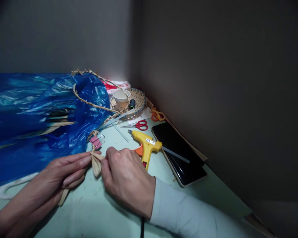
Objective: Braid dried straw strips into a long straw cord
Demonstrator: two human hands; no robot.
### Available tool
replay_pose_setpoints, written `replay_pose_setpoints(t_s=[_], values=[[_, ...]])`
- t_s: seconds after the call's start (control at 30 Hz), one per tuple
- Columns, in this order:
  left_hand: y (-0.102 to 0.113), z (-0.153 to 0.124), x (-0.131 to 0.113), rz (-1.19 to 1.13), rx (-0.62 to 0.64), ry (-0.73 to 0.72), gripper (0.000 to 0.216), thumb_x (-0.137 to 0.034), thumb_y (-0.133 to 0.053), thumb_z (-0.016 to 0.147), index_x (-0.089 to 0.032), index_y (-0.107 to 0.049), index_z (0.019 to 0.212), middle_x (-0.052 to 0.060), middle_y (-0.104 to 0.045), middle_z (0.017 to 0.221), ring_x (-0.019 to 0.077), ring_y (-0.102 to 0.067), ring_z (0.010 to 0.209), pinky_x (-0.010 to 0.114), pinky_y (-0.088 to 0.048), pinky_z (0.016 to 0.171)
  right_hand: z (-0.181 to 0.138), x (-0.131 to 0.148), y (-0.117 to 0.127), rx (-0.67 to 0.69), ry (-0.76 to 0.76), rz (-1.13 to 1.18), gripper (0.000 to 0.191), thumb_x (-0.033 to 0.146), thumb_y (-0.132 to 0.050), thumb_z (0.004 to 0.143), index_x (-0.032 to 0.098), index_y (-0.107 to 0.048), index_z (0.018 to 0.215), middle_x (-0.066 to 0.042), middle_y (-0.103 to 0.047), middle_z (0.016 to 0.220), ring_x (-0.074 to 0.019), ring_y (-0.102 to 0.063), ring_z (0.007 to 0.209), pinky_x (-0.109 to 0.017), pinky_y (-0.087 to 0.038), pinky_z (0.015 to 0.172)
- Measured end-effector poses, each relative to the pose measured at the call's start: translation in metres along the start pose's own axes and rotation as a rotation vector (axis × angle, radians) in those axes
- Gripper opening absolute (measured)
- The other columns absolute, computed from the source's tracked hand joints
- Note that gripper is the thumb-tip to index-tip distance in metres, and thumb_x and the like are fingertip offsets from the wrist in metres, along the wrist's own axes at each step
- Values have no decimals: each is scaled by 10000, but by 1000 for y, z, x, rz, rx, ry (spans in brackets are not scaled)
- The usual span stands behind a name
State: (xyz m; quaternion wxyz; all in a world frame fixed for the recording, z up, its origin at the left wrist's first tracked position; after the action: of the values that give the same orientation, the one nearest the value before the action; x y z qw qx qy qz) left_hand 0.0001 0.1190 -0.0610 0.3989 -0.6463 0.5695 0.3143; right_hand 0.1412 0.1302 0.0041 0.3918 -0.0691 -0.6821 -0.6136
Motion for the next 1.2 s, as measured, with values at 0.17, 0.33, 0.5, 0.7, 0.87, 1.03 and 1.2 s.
replay_pose_setpoints(t_s=[0.17,0.33,0.5,0.7,0.87,1.03,1.2], values=[[-1,1,1,-2,15,-5,268,-404,-784,705,-166,-717,810,-52,-407,574,67,-162,515,191,-130,454,-1,0,-3,-3,14,-12,217,253,-440,951,176,-493,755,16,-500,590,-87,-379,501,-269,-184,523],[1,-2,-1,-19,-41,-12,280,-366,-843,627,-153,-740,779,-76,-373,501,49,-166,482,185,-122,441,-1,1,-6,-16,24,8,237,267,-432,960,179,-476,745,20,-489,582,-86,-371,492,-272,-172,516],[1,-2,-5,8,-89,-54,345,-366,-834,601,-130,-766,843,-61,-449,480,35,-232,421,192,-161,410,-1,7,-4,-24,41,-70,247,273,-421,969,176,-501,756,17,-472,572,-97,-356,488,-277,-161,513],[-4,1,-14,8,-129,-120,373,-397,-806,609,-123,-768,859,-48,-487,464,52,-315,387,207,-187,377,-2,15,-4,-22,94,-199,274,290,-397,983,173,-531,776,16,-469,551,-104,-323,461,-281,-139,506],[-3,-3,-17,-12,-163,-135,352,-381,-823,581,-125,-763,815,-42,-505,480,44,-308,385,202,-171,370,0,16,-1,-44,148,-284,294,340,-397,991,186,-554,796,15,-507,558,-122,-358,466,-286,-171,518],[-1,-7,-12,-56,-174,-114,304,-325,-862,525,-118,-743,714,-47,-500,519,11,-251,404,180,-146,381,2,13,19,-150,156,-262,256,398,-548,928,153,-621,936,-78,-642,885,-201,-557,801,-293,-349,680],[-1,-6,-9,-97,-152,-93,322,-309,-869,521,-107,-742,736,-53,-489,522,-8,-208,407,172,-106,393,7,15,7,34,220,-156,211,246,-483,980,147,-666,946,-56,-656,857,-168,-561,801,-277,-377,734]])
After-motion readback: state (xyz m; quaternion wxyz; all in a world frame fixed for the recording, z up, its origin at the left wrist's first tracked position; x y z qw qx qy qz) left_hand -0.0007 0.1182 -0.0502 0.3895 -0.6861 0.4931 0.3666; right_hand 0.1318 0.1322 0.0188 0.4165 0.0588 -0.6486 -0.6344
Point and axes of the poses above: each hand's wrist, its own z-axis towards the middle knuckle, its own y-axis out of the back of the hand, x = y × z, the point moved 9 cm from there along z, towards the middle knuckle
